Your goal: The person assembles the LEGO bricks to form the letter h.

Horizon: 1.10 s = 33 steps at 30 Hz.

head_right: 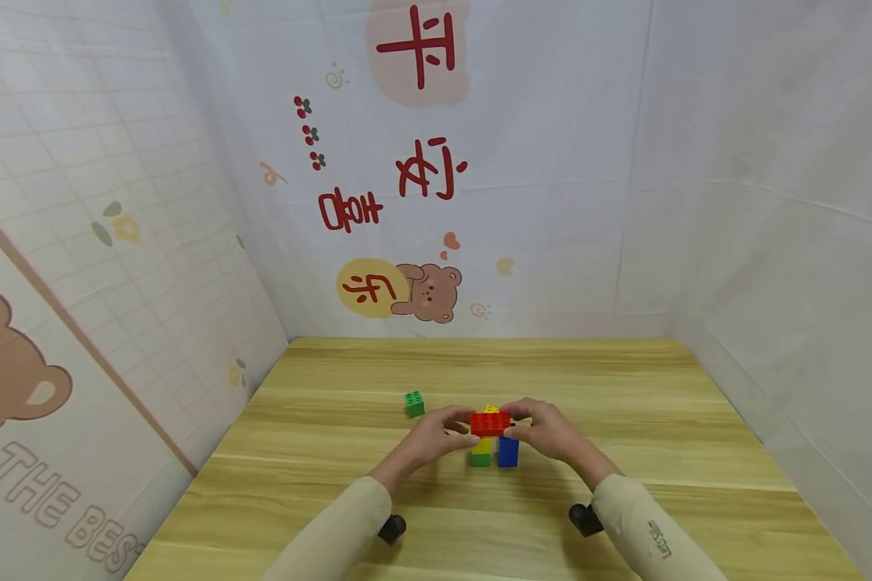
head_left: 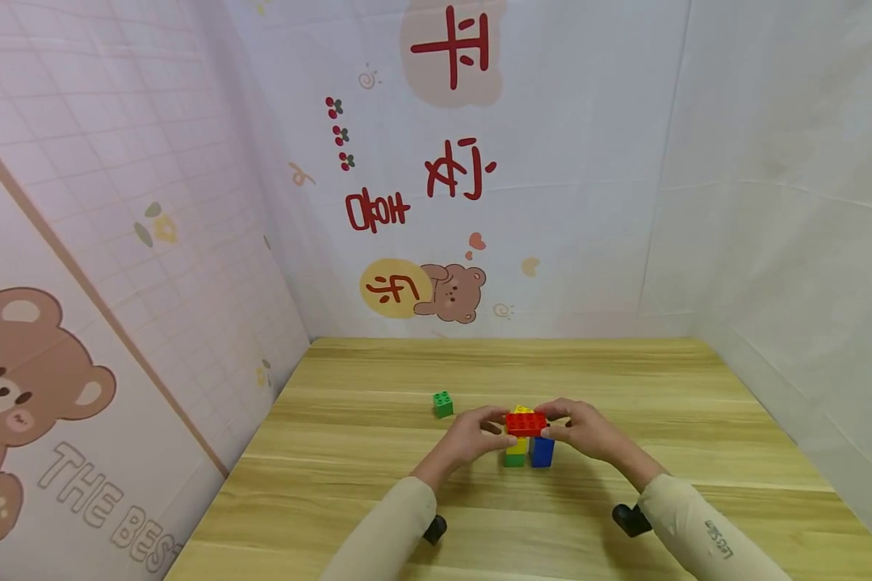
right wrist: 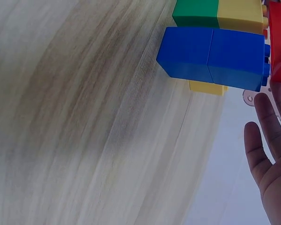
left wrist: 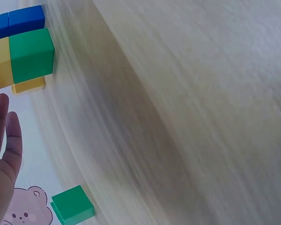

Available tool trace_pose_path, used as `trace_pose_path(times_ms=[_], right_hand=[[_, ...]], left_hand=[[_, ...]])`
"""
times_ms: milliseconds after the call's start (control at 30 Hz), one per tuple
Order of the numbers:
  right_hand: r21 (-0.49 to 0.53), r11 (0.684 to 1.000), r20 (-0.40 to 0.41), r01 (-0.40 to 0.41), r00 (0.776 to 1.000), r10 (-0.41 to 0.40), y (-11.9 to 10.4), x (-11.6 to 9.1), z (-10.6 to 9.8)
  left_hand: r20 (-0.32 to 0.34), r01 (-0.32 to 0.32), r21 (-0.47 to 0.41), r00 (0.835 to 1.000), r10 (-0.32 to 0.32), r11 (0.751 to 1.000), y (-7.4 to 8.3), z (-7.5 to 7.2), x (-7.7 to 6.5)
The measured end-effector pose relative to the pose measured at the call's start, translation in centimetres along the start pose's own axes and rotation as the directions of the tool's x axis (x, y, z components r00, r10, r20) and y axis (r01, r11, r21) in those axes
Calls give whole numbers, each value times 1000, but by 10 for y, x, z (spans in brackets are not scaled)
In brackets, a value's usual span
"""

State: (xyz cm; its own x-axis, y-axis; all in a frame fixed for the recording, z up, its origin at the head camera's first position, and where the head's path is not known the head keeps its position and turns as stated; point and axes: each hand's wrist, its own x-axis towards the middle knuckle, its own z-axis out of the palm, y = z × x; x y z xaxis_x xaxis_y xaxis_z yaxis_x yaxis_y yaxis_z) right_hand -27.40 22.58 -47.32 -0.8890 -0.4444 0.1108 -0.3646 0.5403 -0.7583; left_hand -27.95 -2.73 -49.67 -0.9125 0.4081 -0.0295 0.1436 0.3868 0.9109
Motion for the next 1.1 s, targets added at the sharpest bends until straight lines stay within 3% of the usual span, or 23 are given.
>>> trace_pose_path(times_ms=[267,700,933,1100], right_hand=[[-4,1000,-2,-16,1000,16,1,0,2],[1,999,-36,-34,999,34,5,-2,7],[12,999,-53,-30,998,30,7,-3,11],[-36,999,-70,2,998,-5,8,-6,14]], left_hand=[[-21,-42,6,999,43,999,0,2,0],[4,-41,2,999,41,999,-2,0,0],[13,-63,51,998,63,997,-5,-2,0],[2,-63,92,998,63,994,-4,0,0]])
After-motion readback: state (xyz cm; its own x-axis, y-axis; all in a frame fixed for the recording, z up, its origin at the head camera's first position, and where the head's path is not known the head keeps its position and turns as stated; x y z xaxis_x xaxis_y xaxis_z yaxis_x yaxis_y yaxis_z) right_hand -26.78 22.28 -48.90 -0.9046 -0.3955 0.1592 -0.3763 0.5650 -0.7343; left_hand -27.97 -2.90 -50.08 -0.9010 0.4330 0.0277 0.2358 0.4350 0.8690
